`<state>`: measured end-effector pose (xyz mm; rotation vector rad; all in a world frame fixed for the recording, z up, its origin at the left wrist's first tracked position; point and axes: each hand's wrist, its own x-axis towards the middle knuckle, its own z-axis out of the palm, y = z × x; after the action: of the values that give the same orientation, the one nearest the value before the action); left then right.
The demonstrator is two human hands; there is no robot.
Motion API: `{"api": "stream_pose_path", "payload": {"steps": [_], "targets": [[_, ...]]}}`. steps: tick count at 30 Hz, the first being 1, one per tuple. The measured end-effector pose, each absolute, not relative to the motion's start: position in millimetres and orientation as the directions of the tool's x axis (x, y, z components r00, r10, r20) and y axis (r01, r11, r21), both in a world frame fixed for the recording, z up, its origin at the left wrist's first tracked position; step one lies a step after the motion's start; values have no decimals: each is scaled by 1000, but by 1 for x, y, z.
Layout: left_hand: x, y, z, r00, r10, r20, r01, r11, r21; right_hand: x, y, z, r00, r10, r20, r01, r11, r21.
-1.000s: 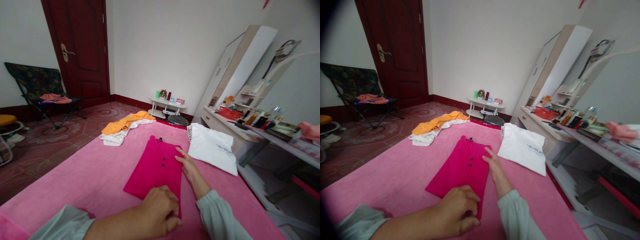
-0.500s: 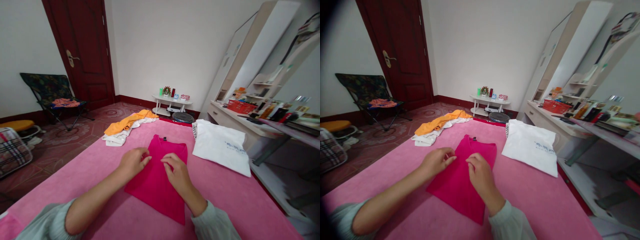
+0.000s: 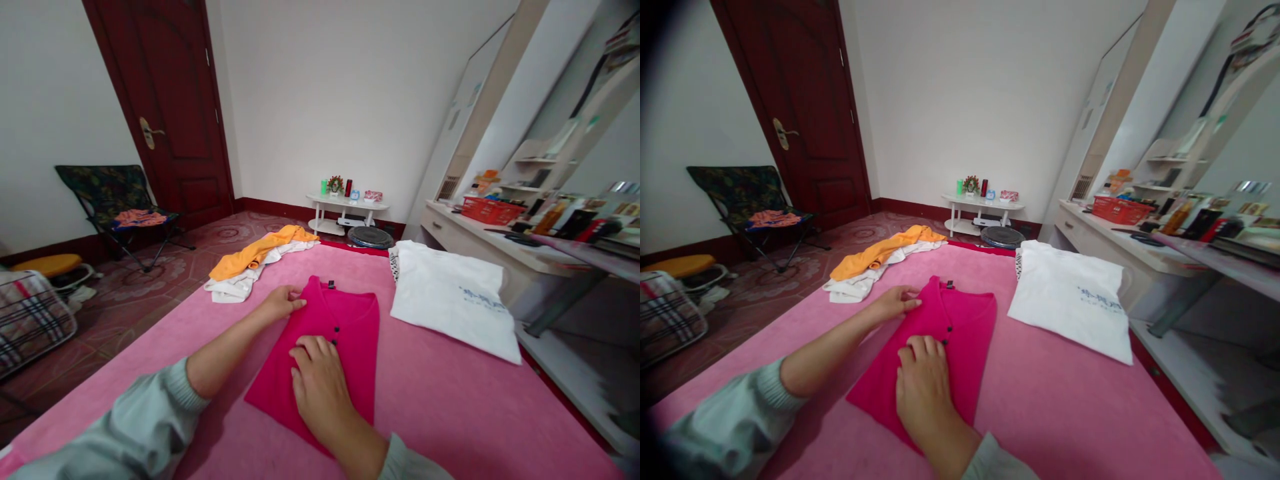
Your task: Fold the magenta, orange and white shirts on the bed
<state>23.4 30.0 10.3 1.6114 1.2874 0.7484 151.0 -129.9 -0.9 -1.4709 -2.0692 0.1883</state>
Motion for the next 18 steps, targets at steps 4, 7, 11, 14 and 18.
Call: {"api": "stream_pose_path", "payload": {"steps": [4,7,11,14,18], "targets": [[50,57,24,218,964,-155,296,86,951,151,-129,-6,-266,889,374,799,420,-431],[64,74,26,157,983,-97,325,41,945,153,-129,-7,-261,891,371,788,419,-452],[73,92,10,85,996,38,421,-71,904,154,-128,-8,-255,897,362,768,415,-487],[74,98,-5,71,990,121,515,-140,845,153,-127,-9,-246,902,355,761,406,-506],[78,103,-11,104,977,184,577,-210,789,153,-127,-9,-238,907,347,755,398,-522]]}}
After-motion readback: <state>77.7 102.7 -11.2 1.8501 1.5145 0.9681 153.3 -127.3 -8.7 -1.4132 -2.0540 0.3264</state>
